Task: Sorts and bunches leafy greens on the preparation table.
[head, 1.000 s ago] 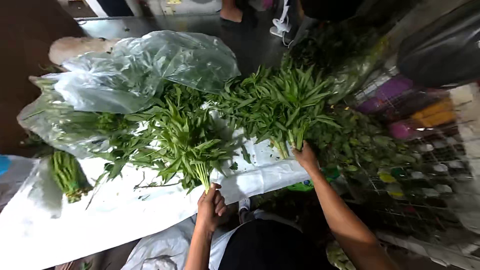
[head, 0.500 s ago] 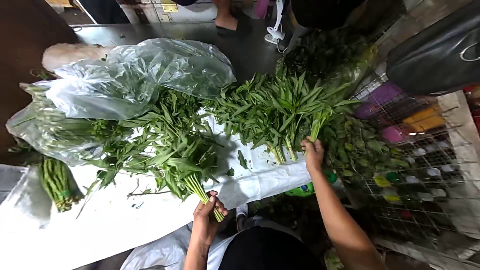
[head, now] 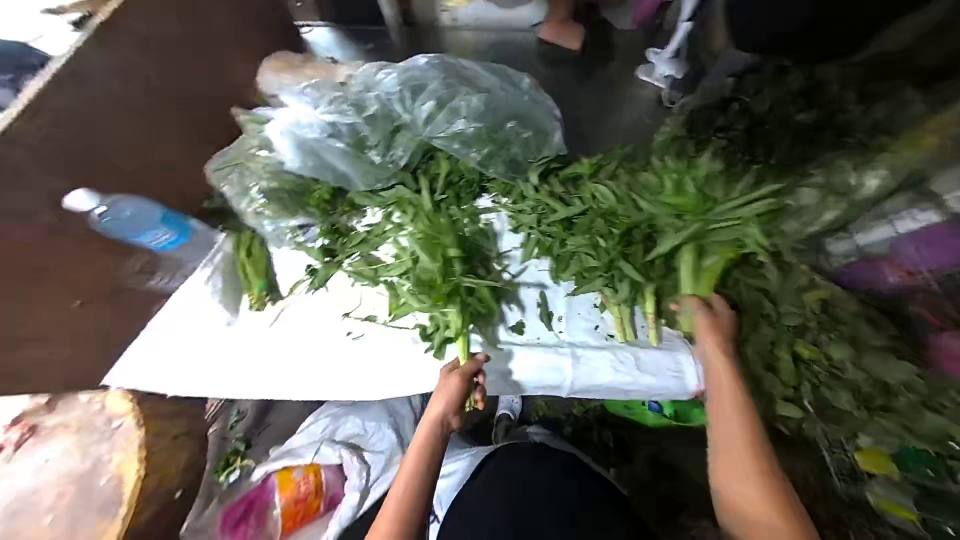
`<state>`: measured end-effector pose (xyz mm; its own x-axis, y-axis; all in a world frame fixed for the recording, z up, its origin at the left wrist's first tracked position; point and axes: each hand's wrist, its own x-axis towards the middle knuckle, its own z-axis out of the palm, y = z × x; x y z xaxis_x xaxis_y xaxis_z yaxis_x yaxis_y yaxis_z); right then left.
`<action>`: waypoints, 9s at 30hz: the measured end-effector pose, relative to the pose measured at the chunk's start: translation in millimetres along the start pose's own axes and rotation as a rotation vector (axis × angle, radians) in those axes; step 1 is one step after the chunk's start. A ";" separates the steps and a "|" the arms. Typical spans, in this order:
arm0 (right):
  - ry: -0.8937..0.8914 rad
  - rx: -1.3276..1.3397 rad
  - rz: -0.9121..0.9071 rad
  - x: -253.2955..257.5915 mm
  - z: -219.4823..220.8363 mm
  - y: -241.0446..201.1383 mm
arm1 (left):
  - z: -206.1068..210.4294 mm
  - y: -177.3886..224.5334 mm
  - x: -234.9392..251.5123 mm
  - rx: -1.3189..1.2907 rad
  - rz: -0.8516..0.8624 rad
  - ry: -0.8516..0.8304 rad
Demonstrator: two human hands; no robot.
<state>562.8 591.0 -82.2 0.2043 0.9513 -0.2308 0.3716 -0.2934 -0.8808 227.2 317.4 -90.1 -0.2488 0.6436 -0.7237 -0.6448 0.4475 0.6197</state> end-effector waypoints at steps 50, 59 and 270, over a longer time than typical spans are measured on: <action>-1.139 -0.001 0.038 -190.5 132.3 16.2 | 31.1 -53.4 8.8 -0.312 0.035 -0.051; -1.202 0.028 -0.186 -203.8 118.9 -9.4 | 42.6 -39.6 -22.7 -0.248 0.269 -0.020; -0.222 -0.896 -0.364 -8.8 94.4 12.6 | -4.9 -1.4 -54.2 -0.318 0.411 0.165</action>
<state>480.2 587.8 -130.3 -0.1984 0.9669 -0.1607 0.9442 0.1446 -0.2960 238.0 278.8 -53.3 -0.6203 0.6086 -0.4948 -0.6509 -0.0474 0.7577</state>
